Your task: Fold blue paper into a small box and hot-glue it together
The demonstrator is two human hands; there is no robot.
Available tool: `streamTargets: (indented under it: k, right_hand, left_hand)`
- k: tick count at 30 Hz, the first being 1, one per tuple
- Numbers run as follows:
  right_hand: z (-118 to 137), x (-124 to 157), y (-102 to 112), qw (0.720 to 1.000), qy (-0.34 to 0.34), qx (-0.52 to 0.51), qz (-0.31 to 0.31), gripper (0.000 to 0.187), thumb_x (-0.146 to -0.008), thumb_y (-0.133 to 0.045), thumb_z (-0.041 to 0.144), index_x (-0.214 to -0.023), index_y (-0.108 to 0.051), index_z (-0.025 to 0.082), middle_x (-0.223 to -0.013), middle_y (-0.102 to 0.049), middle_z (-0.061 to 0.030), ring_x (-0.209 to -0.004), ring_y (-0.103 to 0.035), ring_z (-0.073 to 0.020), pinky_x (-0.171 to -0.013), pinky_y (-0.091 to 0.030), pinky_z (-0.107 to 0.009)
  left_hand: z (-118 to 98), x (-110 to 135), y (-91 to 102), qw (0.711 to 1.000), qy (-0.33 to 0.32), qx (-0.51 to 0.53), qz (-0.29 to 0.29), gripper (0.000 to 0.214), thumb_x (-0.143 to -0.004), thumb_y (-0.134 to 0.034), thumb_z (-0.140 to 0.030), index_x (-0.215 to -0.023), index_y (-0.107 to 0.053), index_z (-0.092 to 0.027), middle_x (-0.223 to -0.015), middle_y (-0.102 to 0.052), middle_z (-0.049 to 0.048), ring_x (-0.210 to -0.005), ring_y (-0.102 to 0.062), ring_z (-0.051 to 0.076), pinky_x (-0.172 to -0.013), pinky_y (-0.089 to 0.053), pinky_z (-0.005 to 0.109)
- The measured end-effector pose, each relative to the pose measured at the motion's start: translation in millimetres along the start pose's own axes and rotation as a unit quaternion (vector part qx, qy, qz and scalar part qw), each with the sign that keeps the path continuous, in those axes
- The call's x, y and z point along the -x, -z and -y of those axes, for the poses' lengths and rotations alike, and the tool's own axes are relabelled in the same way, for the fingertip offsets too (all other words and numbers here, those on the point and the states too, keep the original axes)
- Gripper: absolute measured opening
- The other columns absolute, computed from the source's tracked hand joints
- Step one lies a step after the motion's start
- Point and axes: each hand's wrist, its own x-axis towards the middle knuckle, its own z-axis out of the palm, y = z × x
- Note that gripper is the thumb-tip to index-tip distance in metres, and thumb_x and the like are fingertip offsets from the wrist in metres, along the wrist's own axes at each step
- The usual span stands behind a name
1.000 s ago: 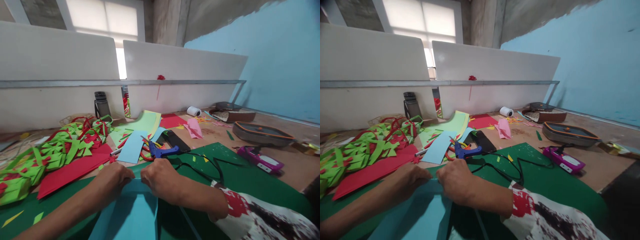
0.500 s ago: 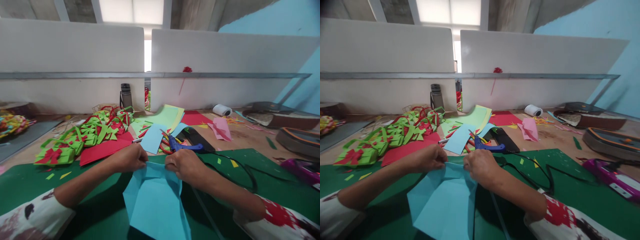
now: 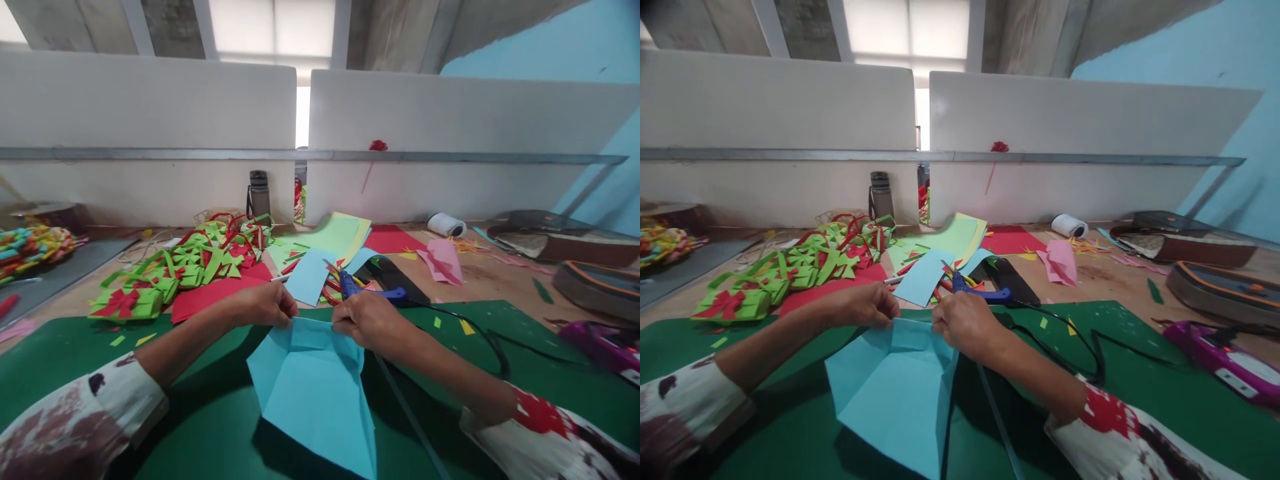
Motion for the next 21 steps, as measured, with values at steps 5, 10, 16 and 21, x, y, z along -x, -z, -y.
streamTargets:
  k: [5,10,16,21]
  right_hand:
    - [-3,-1,-1,1.0,0.014,-0.012,0.002,0.018,-0.068,-0.052,0.01,-0.056,-0.062,0.016,-0.05,-0.047,0.0019,-0.048,-0.034,-0.0092,-0.047,-0.018,-0.024]
    - [2,-4,-4,0.998,0.04,-0.037,0.011,0.017,-0.065,-0.052,0.007,-0.056,-0.063,0.016,-0.053,-0.049,0.0016,-0.05,-0.034,-0.0097,-0.05,-0.02,-0.025]
    - [3,-9,-8,0.993,0.042,-0.111,0.028,0.015,-0.064,-0.054,0.006,-0.067,-0.066,0.015,-0.057,-0.052,0.0016,-0.055,-0.041,-0.0102,-0.052,-0.025,-0.023]
    - [-15,-8,-8,0.977,0.032,-0.202,0.065,0.038,-0.061,-0.066,0.017,-0.099,-0.064,0.016,-0.07,-0.061,0.0013,-0.062,-0.052,-0.012,-0.05,-0.033,-0.019]
  left_hand:
    - [2,1,-2.3,0.999,-0.028,-0.022,0.013,0.024,-0.06,-0.057,-0.02,-0.079,-0.067,-0.01,-0.065,-0.061,0.0001,-0.054,-0.048,0.01,-0.049,-0.037,0.017]
    - [-13,2,-13.6,0.992,-0.091,-0.083,-0.004,0.023,-0.068,-0.057,-0.026,-0.083,-0.07,-0.013,-0.063,-0.058,-0.0027,-0.056,-0.044,0.009,-0.049,-0.031,0.016]
    - [-24,-4,-26.5,0.976,-0.102,-0.169,-0.094,0.017,-0.064,-0.051,-0.012,-0.064,-0.068,-0.012,-0.048,-0.045,-0.0021,-0.051,-0.037,0.009,-0.045,-0.023,0.019]
    - [-25,-1,-26.0,0.965,-0.091,-0.209,-0.128,0.017,-0.065,-0.049,-0.014,-0.058,-0.064,-0.012,-0.048,-0.05,-0.0011,-0.048,-0.04,0.009,-0.046,-0.027,0.02]
